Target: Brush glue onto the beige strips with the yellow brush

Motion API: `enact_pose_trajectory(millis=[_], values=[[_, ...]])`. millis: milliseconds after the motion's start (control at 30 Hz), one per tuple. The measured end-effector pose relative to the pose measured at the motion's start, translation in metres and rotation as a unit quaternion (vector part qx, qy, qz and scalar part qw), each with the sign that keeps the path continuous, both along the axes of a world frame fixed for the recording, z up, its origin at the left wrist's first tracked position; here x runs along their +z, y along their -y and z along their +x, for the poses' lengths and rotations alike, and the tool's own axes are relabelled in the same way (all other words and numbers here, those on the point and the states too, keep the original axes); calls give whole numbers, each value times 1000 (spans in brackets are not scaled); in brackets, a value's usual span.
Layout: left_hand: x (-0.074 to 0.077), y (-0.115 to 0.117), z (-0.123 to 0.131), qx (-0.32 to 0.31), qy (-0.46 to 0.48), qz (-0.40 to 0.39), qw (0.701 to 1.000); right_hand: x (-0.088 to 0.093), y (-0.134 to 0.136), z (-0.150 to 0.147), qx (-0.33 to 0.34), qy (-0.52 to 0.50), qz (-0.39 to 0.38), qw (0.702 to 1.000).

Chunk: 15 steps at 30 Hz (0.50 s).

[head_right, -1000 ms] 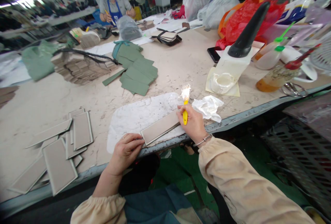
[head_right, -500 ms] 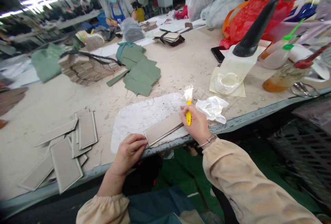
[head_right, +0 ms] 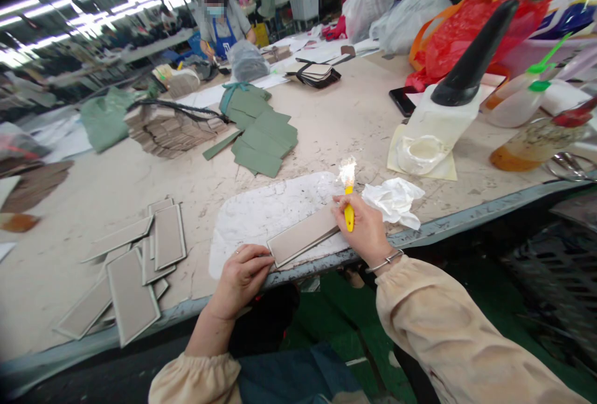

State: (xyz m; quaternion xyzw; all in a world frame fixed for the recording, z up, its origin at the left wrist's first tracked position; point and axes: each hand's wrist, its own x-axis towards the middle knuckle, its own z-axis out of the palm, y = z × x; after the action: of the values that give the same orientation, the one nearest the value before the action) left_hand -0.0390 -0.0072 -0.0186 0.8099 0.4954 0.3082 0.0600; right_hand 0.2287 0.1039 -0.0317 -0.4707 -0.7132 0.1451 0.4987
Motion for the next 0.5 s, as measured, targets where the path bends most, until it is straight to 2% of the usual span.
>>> enact_pose_trajectory(millis=[500], values=[[2,1,0,-3,-9,5,1000,2,0,0,-5,12,9,1000]])
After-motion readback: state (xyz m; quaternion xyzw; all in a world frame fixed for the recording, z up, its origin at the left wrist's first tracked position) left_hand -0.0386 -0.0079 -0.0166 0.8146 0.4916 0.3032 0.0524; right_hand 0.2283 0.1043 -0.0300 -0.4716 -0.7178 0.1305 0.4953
